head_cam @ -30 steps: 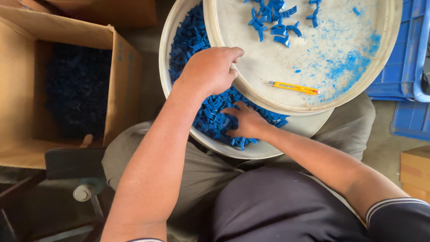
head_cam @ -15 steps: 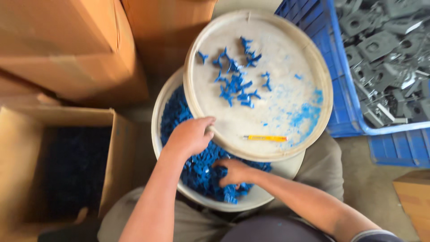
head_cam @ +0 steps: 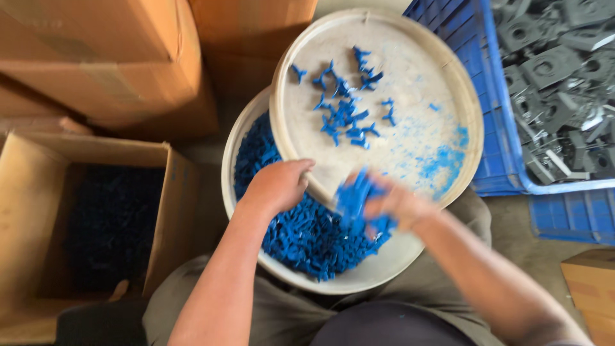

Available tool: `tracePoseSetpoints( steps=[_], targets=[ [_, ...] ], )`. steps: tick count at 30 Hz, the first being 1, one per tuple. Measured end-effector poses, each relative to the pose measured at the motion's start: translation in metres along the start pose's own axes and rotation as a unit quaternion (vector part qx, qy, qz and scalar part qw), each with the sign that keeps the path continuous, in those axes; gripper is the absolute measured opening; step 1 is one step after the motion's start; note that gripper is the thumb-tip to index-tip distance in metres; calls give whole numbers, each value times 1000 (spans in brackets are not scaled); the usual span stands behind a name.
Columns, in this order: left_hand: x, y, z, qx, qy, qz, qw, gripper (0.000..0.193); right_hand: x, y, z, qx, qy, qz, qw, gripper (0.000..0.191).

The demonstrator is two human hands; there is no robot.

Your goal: The person uses a yellow utility knife to cut blue plastic pieces into smaller fragments over a white bucket lid. After cutting, the person gathers the blue plastic fragments and transfers them into a cardboard box.

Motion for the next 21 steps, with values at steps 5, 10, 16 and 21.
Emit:
tracePoseSetpoints(
  steps=[5, 10, 16, 21],
  targets=[
    [-3, 5, 2, -21, -11, -13, 1000, 44, -42, -116, -45, -173, 109, -6, 979, 60],
    [-2, 1, 0, -2, -1, -38, 999, 46, -59, -140, -43, -183, 270, 185, 927, 62],
    [3, -14, -3, 6, 19, -13, 1000, 48, 52, 12, -23, -110, -76, 512, 849, 10],
    [-3, -7, 0, 12, 21, -16, 1000, 50, 135, 64, -77, -120, -125, 784, 596, 72]
  ],
)
Point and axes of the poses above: each hand's wrist, its own z-axis away from the middle knuckle, its own x-axis out of the palm, y = z × x, the point moved 7 cm from there along -z, towards the middle knuckle, and after that the axes turned 14 degrees about -y, right-handed, at the moved point
